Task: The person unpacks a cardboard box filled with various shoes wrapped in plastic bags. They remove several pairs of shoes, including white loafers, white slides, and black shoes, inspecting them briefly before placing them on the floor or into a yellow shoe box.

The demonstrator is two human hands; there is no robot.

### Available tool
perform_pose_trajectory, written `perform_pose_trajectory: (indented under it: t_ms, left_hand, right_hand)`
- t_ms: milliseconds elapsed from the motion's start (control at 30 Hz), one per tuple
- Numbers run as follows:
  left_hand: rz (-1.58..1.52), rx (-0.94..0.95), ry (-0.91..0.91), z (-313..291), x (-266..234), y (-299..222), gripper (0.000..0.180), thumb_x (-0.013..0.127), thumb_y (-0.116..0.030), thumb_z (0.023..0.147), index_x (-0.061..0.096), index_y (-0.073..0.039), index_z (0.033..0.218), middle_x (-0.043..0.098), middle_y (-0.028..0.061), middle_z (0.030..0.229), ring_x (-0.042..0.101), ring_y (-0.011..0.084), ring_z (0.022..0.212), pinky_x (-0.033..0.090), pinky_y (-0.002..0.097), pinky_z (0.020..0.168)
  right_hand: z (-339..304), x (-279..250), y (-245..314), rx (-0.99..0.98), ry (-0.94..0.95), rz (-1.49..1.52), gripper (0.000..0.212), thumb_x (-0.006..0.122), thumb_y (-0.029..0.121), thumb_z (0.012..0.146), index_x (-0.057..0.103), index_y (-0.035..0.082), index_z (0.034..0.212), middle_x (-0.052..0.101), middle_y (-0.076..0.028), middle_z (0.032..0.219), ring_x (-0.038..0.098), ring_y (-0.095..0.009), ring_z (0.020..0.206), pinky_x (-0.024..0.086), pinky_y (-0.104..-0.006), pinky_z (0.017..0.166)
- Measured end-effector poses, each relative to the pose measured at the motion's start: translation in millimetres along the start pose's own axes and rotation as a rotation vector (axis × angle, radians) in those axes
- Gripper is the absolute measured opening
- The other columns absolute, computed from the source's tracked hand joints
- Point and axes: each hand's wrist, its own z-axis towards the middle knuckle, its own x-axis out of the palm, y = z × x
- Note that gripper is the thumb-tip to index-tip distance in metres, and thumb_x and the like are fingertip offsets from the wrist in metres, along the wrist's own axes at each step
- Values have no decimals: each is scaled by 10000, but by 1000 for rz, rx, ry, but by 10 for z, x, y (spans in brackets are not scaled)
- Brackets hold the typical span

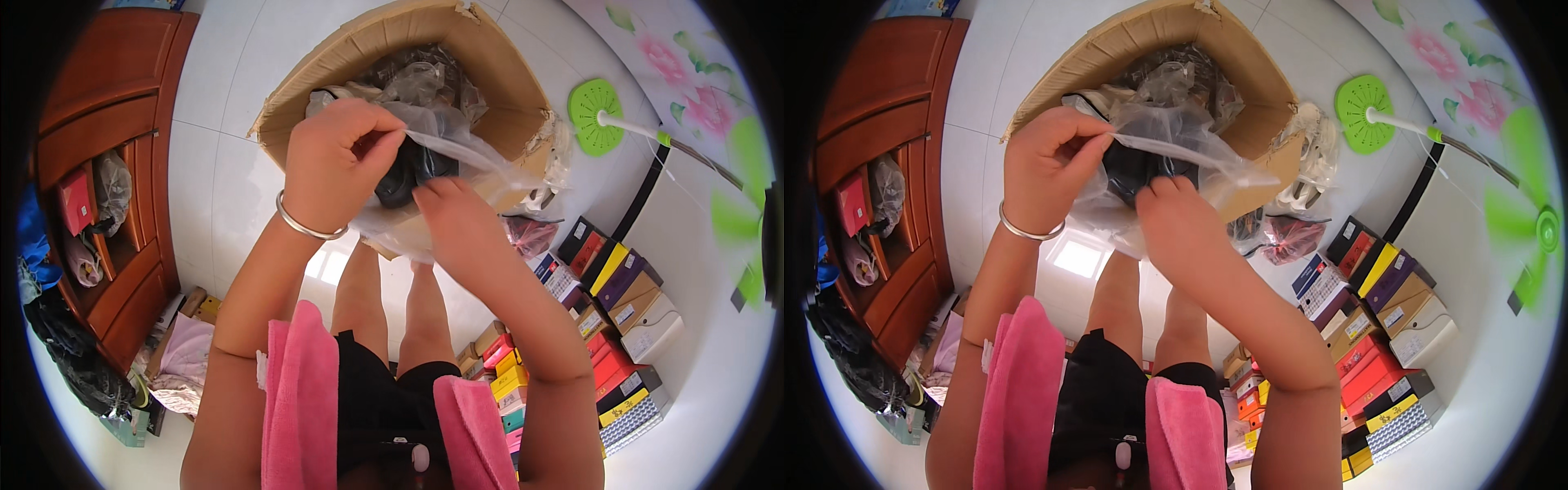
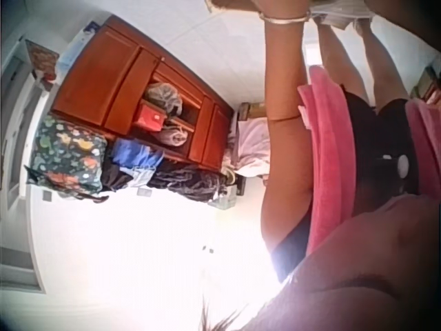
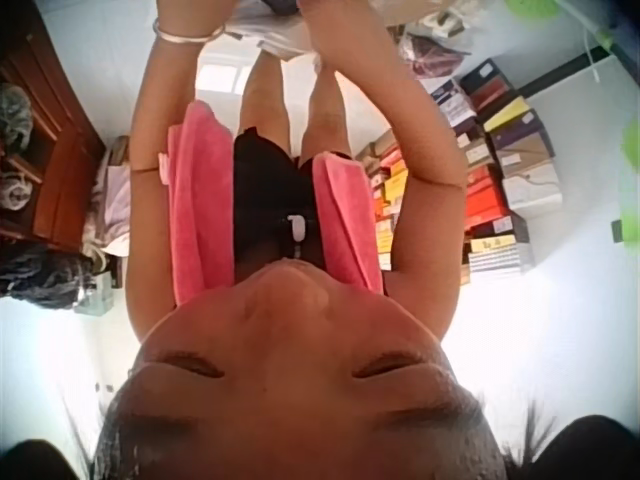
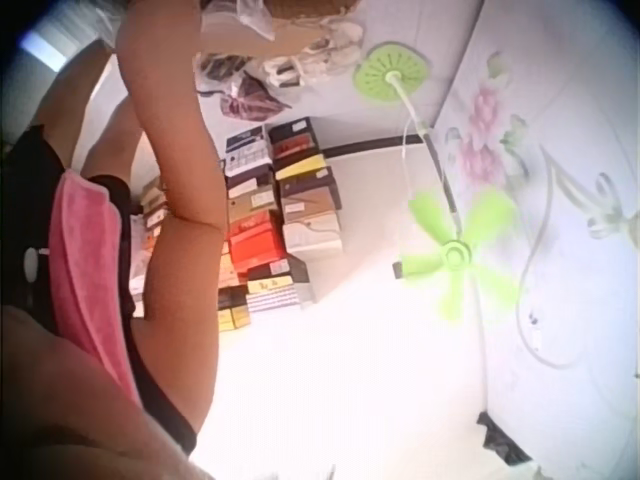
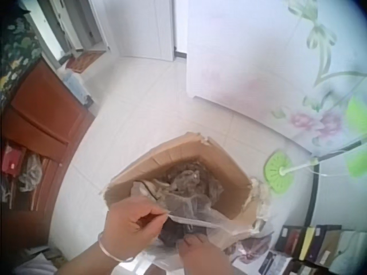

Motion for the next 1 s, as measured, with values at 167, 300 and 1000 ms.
perform_pose_trajectory:
  t_ms: [167,300,1000]
  left_hand:
    - [-84,-37,27,13,-68,25,65,654,44,798,658,13,855,588,29,749,544,87,649,433,213,573]
    - [-41,-62,55,-38,-113,25,67,635,63,824,652,22,875,576,13,771,525,62,662,424,200,598]
    - [669,115,248,-196,-303,-36,284,570,81,656,589,-47,908,570,121,775,570,348,768,461,427,661]
  right_hand:
    - [763,774,-166,132,114,1,221,508,136,854,633,36,1007,593,-144,1017,571,-311,1045,496,-397,846]
    - [989,1180,-243,241,113,28,278,484,198,890,653,85,1080,599,-172,1089,558,-318,1104,424,-435,959]
    - [-46,-60,-33,748,-21,1626,500,635,33,826,448,-19,1287,605,-114,1106,637,-230,899,576,-338,733]
